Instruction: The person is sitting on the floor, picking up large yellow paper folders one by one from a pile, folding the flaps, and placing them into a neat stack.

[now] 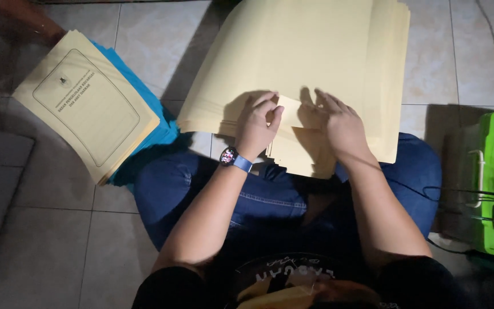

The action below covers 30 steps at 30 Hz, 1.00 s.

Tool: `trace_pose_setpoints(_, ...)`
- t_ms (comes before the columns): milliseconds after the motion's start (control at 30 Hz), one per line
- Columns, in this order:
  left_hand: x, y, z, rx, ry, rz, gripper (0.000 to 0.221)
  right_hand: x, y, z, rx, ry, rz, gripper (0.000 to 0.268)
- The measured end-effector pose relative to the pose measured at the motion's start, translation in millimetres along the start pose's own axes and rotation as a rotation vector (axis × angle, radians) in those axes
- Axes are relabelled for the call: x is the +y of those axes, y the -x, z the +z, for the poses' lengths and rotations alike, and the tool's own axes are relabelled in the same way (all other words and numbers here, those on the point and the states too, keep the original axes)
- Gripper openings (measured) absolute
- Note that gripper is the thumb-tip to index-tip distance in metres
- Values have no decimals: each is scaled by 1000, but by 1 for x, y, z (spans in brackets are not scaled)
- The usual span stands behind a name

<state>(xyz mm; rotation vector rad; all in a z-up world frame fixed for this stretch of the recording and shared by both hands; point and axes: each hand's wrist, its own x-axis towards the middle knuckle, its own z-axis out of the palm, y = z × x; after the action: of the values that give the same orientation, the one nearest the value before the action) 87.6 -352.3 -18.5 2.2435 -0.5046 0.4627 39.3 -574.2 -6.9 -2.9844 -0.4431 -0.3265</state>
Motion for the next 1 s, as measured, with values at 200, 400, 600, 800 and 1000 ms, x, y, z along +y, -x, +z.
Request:
trace_pose_setpoints(200,17,4,0,-470,-255,250,88,-49,-7,-52,-32,116,147,30)
trace_pose_setpoints(400,-4,-1,3,-441,-236,188,64,31,8,-35,264,394,239,44)
trace_pose_setpoints(600,-6,-4,-8,-179,-220,341,44,42,6,-14,559,-1094,576,54)
trace_pose_setpoints(800,29,9,-7,-617,-335,165,48,-28,-15,-24,454,-1533,583,55)
trace_pose_setpoints(1000,35,18,-2,-465,-279,297,80,-11,-4,-17,-142,-249,383,46)
